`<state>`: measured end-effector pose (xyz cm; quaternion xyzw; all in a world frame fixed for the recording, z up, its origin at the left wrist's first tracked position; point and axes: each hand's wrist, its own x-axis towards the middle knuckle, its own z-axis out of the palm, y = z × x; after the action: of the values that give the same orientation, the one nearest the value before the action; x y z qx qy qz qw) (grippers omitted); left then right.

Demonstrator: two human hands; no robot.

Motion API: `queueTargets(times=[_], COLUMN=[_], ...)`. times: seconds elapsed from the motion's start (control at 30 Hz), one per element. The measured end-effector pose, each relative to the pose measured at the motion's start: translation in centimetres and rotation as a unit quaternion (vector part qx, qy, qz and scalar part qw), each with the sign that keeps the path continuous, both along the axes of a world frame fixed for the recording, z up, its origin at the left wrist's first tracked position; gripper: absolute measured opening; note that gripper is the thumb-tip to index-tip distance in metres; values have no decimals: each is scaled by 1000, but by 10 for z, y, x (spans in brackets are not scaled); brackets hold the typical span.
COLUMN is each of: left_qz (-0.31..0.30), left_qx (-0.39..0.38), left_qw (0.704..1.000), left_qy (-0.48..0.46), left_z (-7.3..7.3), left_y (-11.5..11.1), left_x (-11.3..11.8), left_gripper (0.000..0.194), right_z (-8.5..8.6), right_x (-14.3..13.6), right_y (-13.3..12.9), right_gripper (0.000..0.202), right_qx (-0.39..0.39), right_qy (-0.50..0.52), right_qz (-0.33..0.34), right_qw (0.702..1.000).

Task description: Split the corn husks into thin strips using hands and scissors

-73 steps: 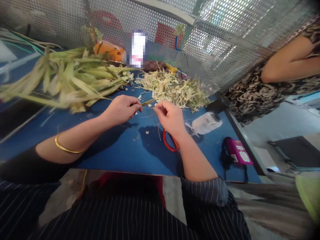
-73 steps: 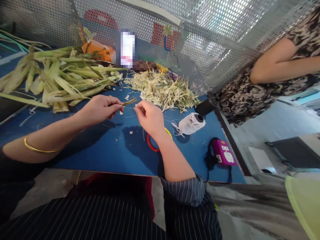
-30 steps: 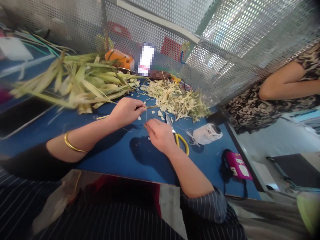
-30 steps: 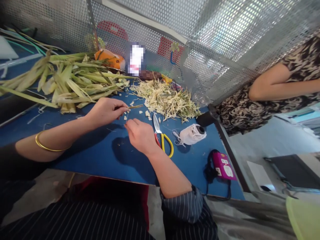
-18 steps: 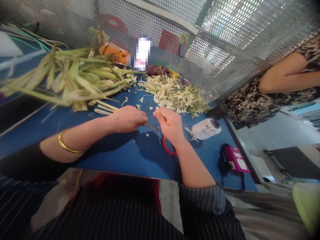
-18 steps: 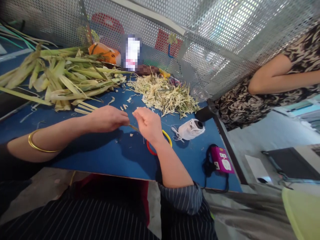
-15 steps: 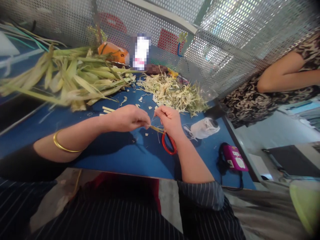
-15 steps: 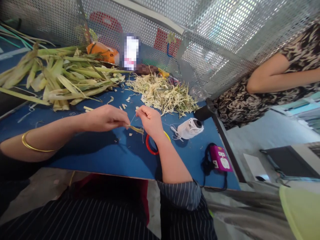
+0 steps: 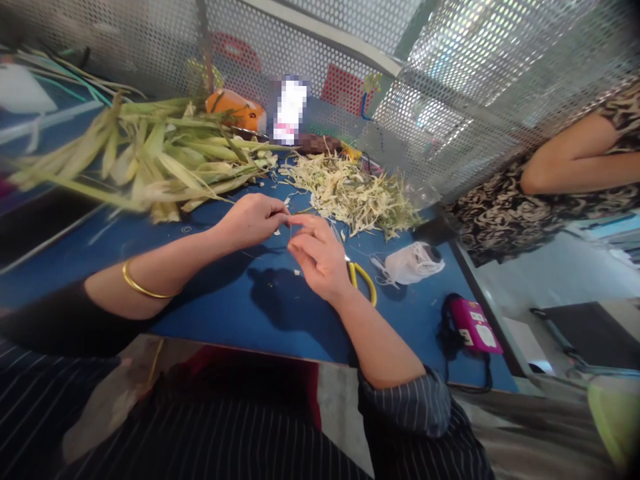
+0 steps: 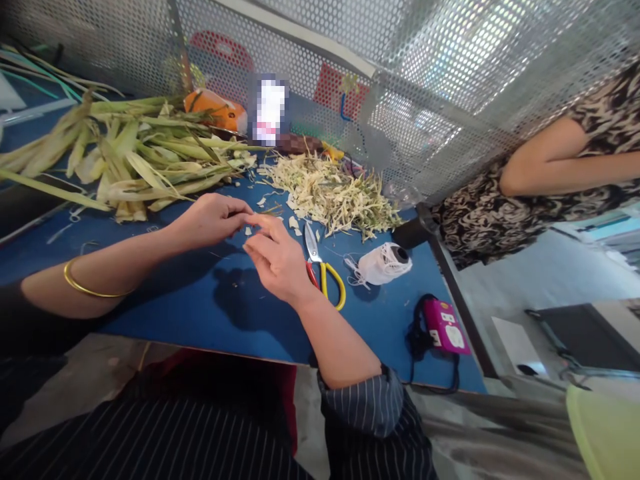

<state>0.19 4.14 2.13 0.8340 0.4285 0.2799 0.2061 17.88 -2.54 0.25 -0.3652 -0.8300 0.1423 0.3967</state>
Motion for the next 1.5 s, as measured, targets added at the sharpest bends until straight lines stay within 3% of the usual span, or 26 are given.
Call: queueTargets(times=[0.1,0.27,0.37,0.43,0.5,0.57,0.6,0.67,0.77,0.87,0.97,1.0,1.07,1.13,1.2,1.27,1.37,1.43,1.5], left_qz=[-1,5,-3,-67,-187,-295,-306,-277,-125,-14,16,-2,-100,-243,-324,-292,-125,-26,15], left_qx=[2,39,81,96,72,7,-35,-101,-127,-117,-16,19,34,-41,-160,-211,-211,-197,-154], left_qw=[1000,999,992,981,965,949,949,955,980,987,1000,998,985,960,929,933,961,969,983], left_qy=[3,22,97,156,171,115,73,11,-92,-107,18,67,134,133,76,-16,-127,-148,-98], left_z=[-3,-10,-11,-8,-2,5,8,11,7,-3,-9,-9,-6,0,6,9,6,-1,-6], left_y=[0,0,-3,-6,-9,-11,-11,-10,-5,0,0,-1,-5,-7,-8,-7,-3,-1,0], left_x=[2,4,5,4,2,-1,-2,-4,-3,0,2,2,1,-2,-5,-6,-3,1,3], left_gripper=[24,25,25,24,23,22,22,21,25,26,24,24,23,21,21,20,21,22,23], right_z=[-1,-1,5,10,13,12,10,3,-7,-9,-4,-2,2,3,0,-4,-9,-10,-9], right_x=[-2,-8,-5,2,11,19,22,24,17,5,-2,-2,2,8,12,14,11,6,2], right_y=[2,1,-1,0,5,14,18,26,29,19,7,5,5,10,17,22,24,21,15], right_gripper=[23,27,27,28,29,29,28,26,25,25,23,23,25,27,27,23,20,21,21], right_qx=[-67,1,-26,-97,-189,-274,-308,-356,-372,-299,-198,-191,-232,-314,-385,-418,-407,-367,-301], right_qy=[18,-111,-67,21,118,210,252,318,343,254,108,91,118,187,255,308,352,342,274], right_qz=[34,28,29,14,10,18,20,13,-6,-14,4,10,19,26,39,44,39,23,10], right_qw=[997,993,997,995,975,938,917,879,862,919,974,977,965,931,886,853,842,865,913])
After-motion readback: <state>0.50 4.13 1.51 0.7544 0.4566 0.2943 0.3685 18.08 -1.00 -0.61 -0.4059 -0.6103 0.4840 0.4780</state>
